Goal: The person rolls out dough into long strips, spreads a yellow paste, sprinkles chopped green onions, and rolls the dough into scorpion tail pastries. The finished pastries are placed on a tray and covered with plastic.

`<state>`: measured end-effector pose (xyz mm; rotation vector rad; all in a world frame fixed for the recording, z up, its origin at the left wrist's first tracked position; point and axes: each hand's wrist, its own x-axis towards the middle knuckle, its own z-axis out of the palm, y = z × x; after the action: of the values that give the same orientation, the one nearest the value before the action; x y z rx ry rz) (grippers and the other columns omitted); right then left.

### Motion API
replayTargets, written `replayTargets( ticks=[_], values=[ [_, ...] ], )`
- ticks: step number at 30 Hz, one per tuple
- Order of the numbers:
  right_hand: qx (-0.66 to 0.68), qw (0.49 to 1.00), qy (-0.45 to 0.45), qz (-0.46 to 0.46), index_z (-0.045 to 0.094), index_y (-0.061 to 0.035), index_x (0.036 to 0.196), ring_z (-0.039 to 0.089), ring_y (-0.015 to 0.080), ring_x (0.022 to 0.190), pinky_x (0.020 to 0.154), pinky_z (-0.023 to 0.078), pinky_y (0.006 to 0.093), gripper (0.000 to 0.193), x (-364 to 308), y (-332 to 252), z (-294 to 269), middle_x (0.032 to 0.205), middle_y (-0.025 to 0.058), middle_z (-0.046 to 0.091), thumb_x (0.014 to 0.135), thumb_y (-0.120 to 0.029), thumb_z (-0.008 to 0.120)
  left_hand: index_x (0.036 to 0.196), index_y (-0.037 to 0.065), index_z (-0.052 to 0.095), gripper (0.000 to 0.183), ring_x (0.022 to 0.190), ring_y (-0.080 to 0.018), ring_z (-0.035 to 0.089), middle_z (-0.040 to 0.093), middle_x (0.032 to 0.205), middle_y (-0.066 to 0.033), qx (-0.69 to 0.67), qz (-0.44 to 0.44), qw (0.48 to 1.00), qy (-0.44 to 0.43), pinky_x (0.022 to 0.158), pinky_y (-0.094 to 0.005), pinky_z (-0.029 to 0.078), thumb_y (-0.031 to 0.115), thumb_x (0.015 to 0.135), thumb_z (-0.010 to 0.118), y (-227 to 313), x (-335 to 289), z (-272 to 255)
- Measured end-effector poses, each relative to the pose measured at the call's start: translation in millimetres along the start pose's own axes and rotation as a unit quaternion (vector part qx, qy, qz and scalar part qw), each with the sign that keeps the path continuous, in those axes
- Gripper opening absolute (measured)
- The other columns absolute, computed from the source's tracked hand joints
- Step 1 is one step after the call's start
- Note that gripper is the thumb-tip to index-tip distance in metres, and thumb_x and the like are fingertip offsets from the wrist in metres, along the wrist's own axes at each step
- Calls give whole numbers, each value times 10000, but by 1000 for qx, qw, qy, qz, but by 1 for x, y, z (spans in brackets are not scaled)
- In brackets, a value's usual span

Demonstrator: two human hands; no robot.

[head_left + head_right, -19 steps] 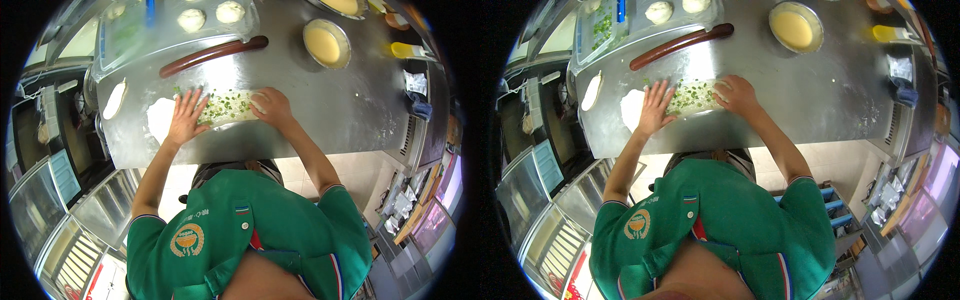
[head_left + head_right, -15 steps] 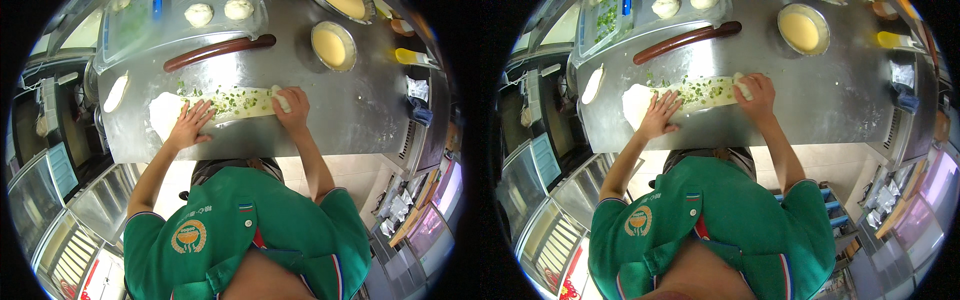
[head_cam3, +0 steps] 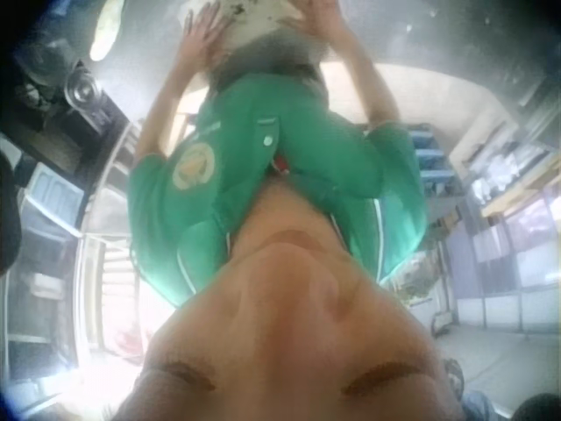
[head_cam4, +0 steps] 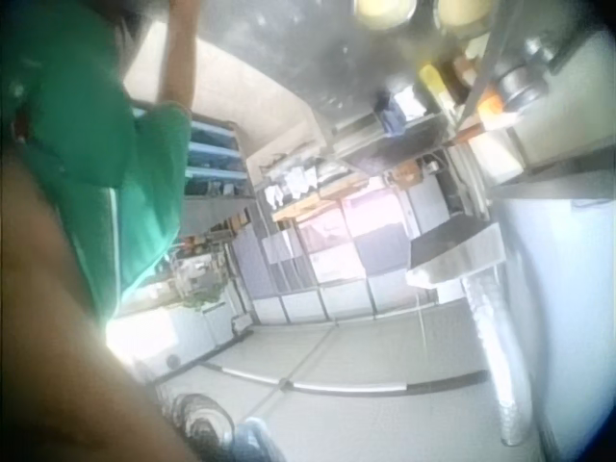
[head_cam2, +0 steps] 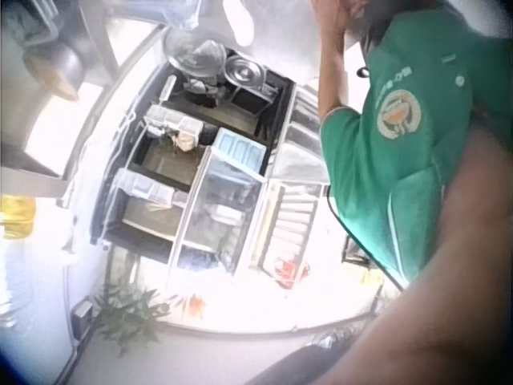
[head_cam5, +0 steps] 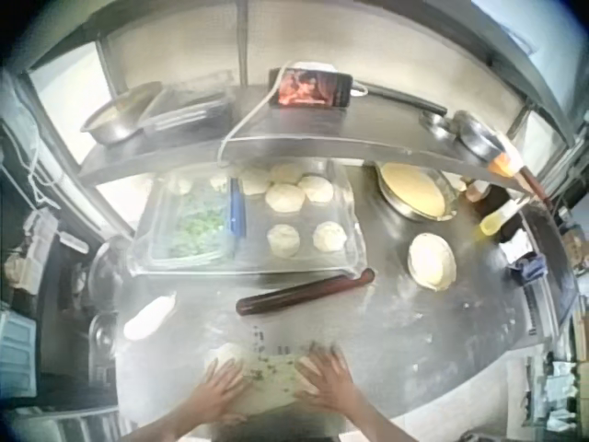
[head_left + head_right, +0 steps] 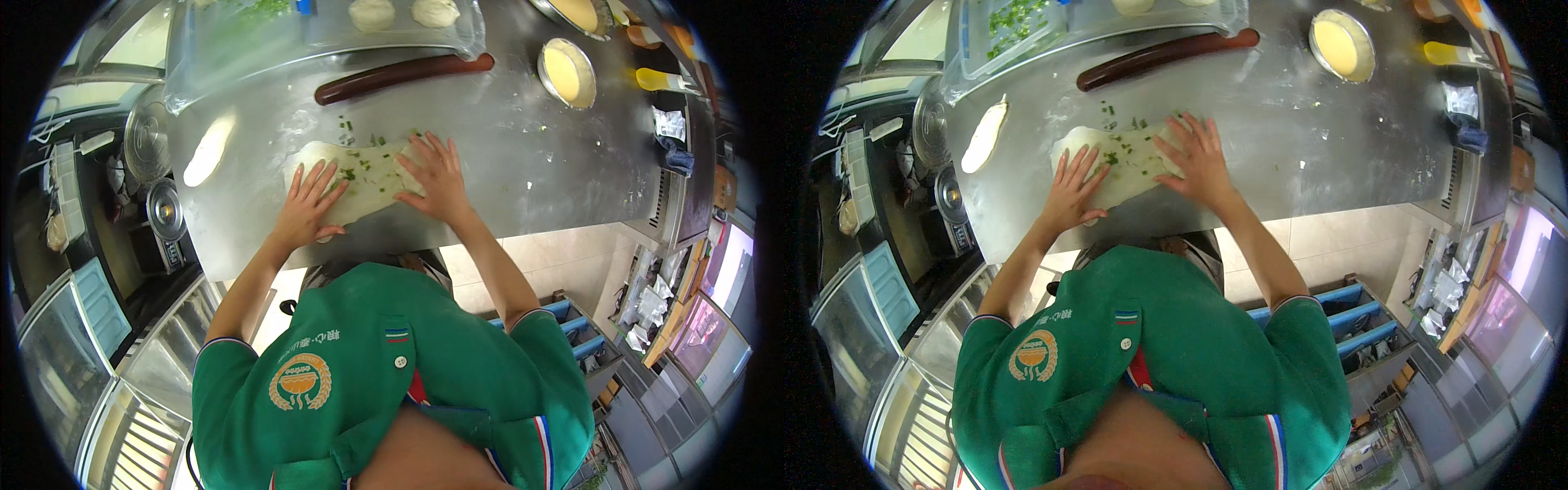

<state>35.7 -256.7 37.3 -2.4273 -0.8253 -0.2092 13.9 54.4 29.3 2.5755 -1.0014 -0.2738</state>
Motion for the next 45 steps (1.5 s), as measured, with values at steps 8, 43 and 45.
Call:
replayTargets(
  ticks=[8,43,45],
  values=[
    [6,991,133,31,663,-131,1014,605,294,915,796,526,393,300,26,-21,4,1082,69,589,731,-170,753,1472,77,367,950,1432,-396,230,243,1553,-213,-19,-72,989,131,1175,-524,170,615,750,668,-18,62,10],
    [134,990,-37,13,622,-96,1181,530,363,1178,976,451,449,486,64,-106,112,1291,139,536,718,-159,754,1439,28,384,540,1242,-415,493,489,1378,-233,-342,-150,894,246,1038,-434,403,55,910,490,-21,-26,18],
    [191,978,-8,79,634,-67,1140,577,325,1104,917,488,380,437,69,-113,99,1207,139,591,714,-93,730,1443,23,371,565,1277,-404,463,464,1407,-223,-358,-152,891,235,1067,-452,375,42,896,510,-17,-29,11]
  ],
)
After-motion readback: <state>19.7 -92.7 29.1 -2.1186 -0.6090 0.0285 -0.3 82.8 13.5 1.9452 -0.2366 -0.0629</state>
